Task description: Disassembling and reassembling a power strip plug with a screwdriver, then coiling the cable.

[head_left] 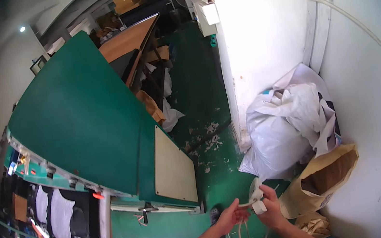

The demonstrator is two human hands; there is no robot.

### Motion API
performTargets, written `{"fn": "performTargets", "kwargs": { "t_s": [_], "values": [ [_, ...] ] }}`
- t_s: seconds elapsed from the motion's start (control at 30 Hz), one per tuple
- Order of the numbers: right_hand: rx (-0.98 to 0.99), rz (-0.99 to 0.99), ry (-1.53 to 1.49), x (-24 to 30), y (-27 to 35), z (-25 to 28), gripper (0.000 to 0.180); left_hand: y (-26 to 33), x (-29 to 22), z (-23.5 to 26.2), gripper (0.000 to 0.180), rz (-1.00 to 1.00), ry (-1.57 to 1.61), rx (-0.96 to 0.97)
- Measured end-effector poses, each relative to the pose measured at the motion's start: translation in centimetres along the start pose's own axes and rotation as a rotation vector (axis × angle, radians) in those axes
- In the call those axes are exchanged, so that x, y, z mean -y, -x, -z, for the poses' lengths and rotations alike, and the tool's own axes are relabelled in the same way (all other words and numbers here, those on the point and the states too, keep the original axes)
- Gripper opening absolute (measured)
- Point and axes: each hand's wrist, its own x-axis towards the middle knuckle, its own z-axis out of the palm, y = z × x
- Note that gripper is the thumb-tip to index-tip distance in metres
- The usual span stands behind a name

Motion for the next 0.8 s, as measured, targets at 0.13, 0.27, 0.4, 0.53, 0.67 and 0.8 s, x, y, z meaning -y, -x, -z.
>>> {"fn": "performTargets", "kwargs": {
  "t_s": [0.13,0.27,0.4,0.53,0.67,0.8],
  "values": [
    [-0.044,0.114,0.25,1.8,-15.0,-5.5,0.021,-1.5,-15.0,0.2,0.053,-0.217,-0.175,-0.148],
    [-0.156,0.14,0.344,2.2,-26.8,-9.2,0.022,-2.1,-27.2,-0.5,0.051,-0.371,-0.323,-0.224],
    [-0.222,0.232,0.392,1.6,-37.4,-13.9,0.02,-3.7,-35.2,0.7,0.024,-0.803,-0.472,-0.298],
    [-0.3,0.196,0.368,-2.7,-45.4,-18.6,0.018,-7.7,-42.3,-1.0,0.033,-1.294,-0.482,-0.327],
    [-0.324,0.141,0.322,-8.0,-54.2,-22.6,0.019,-14.0,-49.9,0.3,0.058,-1.064,-0.326,-0.258],
    [-0.159,0.055,0.241,-14.4,-61.0,-26.3,0.014,-19.4,-57.9,0.5,0.061,-1.253,-0.422,-0.237]
  ]
}}
